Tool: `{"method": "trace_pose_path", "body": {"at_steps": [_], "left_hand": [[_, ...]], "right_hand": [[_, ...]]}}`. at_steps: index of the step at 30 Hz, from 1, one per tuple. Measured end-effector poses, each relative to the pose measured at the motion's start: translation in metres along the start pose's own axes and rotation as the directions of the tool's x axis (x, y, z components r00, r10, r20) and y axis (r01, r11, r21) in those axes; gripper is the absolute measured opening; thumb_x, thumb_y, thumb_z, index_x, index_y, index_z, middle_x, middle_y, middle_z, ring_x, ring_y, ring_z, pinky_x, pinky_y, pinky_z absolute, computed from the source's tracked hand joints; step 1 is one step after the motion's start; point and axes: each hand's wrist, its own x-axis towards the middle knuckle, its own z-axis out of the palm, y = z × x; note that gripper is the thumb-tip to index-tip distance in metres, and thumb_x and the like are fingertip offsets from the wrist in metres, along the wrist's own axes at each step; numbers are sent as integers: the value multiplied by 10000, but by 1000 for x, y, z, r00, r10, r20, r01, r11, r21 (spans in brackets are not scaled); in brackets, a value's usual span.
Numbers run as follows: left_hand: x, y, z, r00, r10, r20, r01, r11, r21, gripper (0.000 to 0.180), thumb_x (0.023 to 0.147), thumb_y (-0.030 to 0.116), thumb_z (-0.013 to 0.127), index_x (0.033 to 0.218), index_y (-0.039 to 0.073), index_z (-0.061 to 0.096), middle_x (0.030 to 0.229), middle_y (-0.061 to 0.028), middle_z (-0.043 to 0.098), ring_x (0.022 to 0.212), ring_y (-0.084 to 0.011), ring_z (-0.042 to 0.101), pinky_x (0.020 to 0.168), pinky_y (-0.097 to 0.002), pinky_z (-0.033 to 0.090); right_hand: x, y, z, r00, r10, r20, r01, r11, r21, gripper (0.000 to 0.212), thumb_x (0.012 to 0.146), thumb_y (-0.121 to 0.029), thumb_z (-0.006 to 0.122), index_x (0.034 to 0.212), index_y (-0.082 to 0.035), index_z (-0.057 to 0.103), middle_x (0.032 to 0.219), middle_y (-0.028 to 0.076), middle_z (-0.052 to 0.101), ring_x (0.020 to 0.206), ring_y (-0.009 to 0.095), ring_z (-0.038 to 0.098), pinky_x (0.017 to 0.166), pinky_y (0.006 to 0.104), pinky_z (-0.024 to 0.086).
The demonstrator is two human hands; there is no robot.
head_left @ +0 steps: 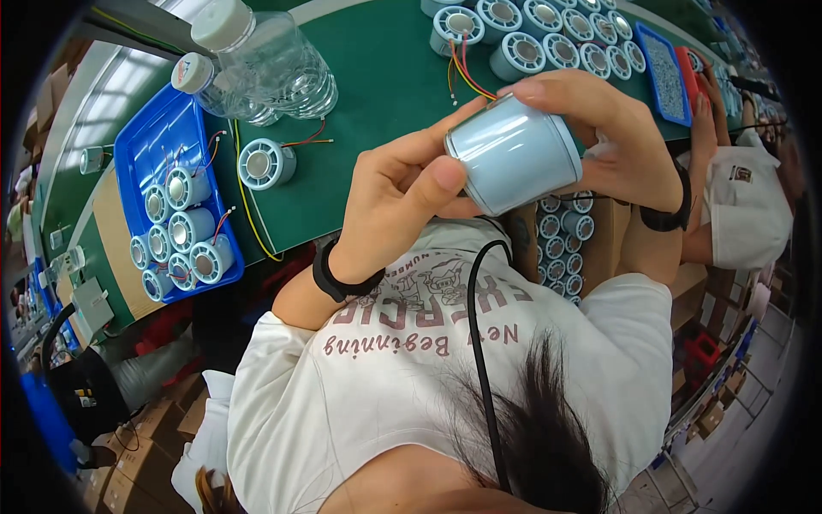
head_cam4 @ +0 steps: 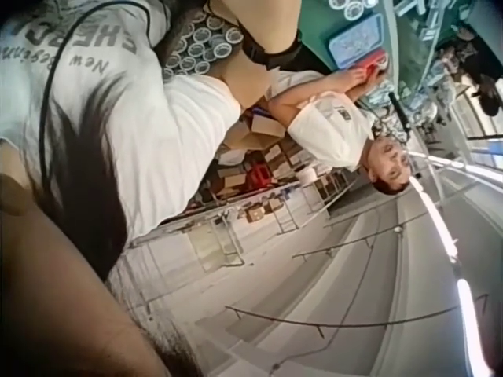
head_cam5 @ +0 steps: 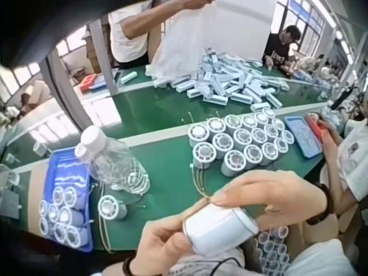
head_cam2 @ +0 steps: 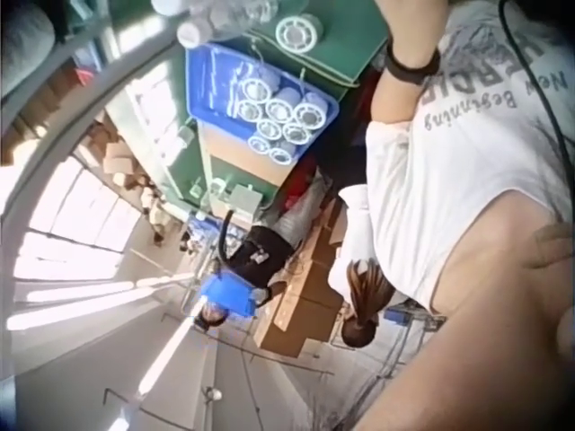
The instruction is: The person picks up a motor, wipes it with a cloth, and places it into a box before picking up a plastic cover to wipe it as well. This process of cleaning the motors and covers is repeated several times.
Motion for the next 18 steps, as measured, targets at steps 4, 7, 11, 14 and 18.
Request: {"method": "trace_pose_path", "body": {"at_steps": [4, 7, 11, 14, 18], "left_hand": [[0, -5, -1, 999, 41, 17, -42, 998, 38, 628, 903, 299, 671, 1382, -34, 437, 1292, -162, 490, 1147, -218, 552, 869, -349, 570], [5, -10, 0, 889, 453, 63, -440, 811, 386, 640, 899, 283, 679, 1391, -34, 419, 1259, -177, 514, 1103, -223, 581, 835, -338, 583], [2, -6, -1, 872, 440, 215, -454, 561, 692, 642, 915, 267, 660, 1420, -17, 383, 1235, -174, 536, 1036, -216, 610, 819, -330, 585], [-3, -4, 2, 959, 270, 87, -279, 839, 467, 623, 927, 254, 642, 1425, -11, 378, 1235, -160, 537, 1018, -201, 610, 833, -321, 579], [-6, -1, -1, 999, 23, 48, -38, 944, 328, 600, 950, 241, 610, 1436, -8, 362, 1249, -139, 537, 990, -176, 611, 837, -303, 564]], "right_hand": [[-3, -6, 6, 1000, -17, -18, 16, 998, -64, 845, 583, -132, 897, 1338, -56, 527, 1180, 38, 638, 807, 36, 538, 591, 179, 375], [-6, -13, 5, 967, 249, 47, -251, 967, 41, 859, 563, -127, 902, 1335, -61, 530, 1145, 31, 641, 801, 40, 531, 593, 185, 372], [-5, -14, 6, 948, 313, 59, -316, 948, 48, 879, 545, -194, 921, 1325, -63, 537, 1068, 16, 643, 770, 33, 507, 587, 190, 363], [-4, -15, -1, 927, 341, 153, -350, 936, 34, 888, 560, -309, 919, 1323, -63, 539, 985, 1, 626, 727, 33, 480, 584, 191, 354], [-8, -16, 12, 966, 248, 66, -251, 968, 27, 852, 612, -391, 888, 1315, -61, 538, 968, 3, 628, 699, 42, 472, 582, 190, 353]]}}
